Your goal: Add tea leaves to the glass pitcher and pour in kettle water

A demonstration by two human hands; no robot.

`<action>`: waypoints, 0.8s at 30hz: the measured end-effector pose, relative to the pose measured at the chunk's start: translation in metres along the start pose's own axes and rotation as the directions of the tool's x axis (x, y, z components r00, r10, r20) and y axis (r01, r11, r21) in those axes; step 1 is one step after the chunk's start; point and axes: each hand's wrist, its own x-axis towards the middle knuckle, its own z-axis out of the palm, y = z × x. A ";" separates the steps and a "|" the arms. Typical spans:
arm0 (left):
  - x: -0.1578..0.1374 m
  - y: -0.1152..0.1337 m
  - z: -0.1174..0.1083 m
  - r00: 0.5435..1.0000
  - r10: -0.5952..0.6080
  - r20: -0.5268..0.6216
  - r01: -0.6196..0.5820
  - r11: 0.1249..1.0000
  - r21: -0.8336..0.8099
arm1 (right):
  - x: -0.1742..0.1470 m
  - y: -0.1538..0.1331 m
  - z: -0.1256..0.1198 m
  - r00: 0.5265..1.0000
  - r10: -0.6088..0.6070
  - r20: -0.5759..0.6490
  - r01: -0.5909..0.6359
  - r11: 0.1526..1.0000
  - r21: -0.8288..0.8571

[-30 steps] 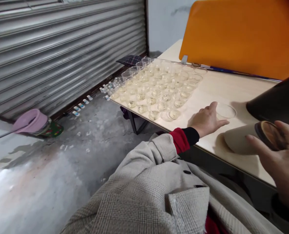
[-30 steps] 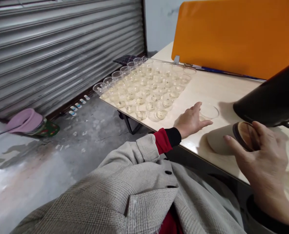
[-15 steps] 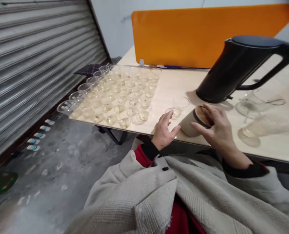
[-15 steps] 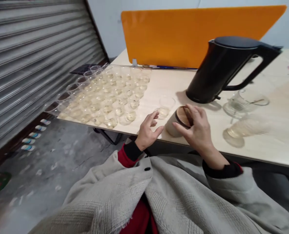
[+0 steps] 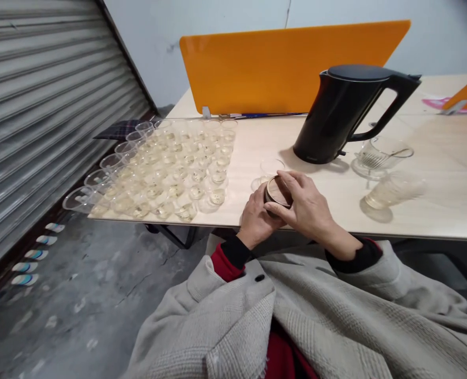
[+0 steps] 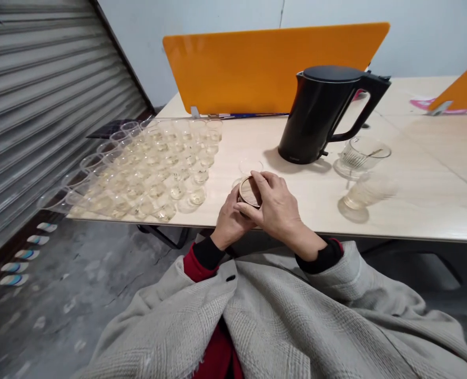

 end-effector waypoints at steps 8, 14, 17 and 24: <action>-0.001 0.004 -0.001 0.997 -0.077 -0.018 0.078 0.997 0.018 | 0.015 0.000 -0.013 0.990 0.112 -0.085 -0.088 0.966 0.244; -0.002 0.006 -0.004 0.999 -0.037 -0.031 0.037 0.999 -0.027 | 0.021 0.021 -0.026 0.953 0.248 -0.174 -0.157 0.895 0.417; -0.002 0.004 -0.003 0.999 -0.038 -0.034 0.037 0.999 -0.018 | 0.019 0.055 -0.026 0.927 0.252 -0.277 -0.191 0.954 0.229; -0.003 -0.001 -0.004 0.999 -0.033 -0.034 0.034 0.999 0.003 | -0.004 0.120 0.000 0.958 0.279 -0.066 -0.283 0.957 -0.064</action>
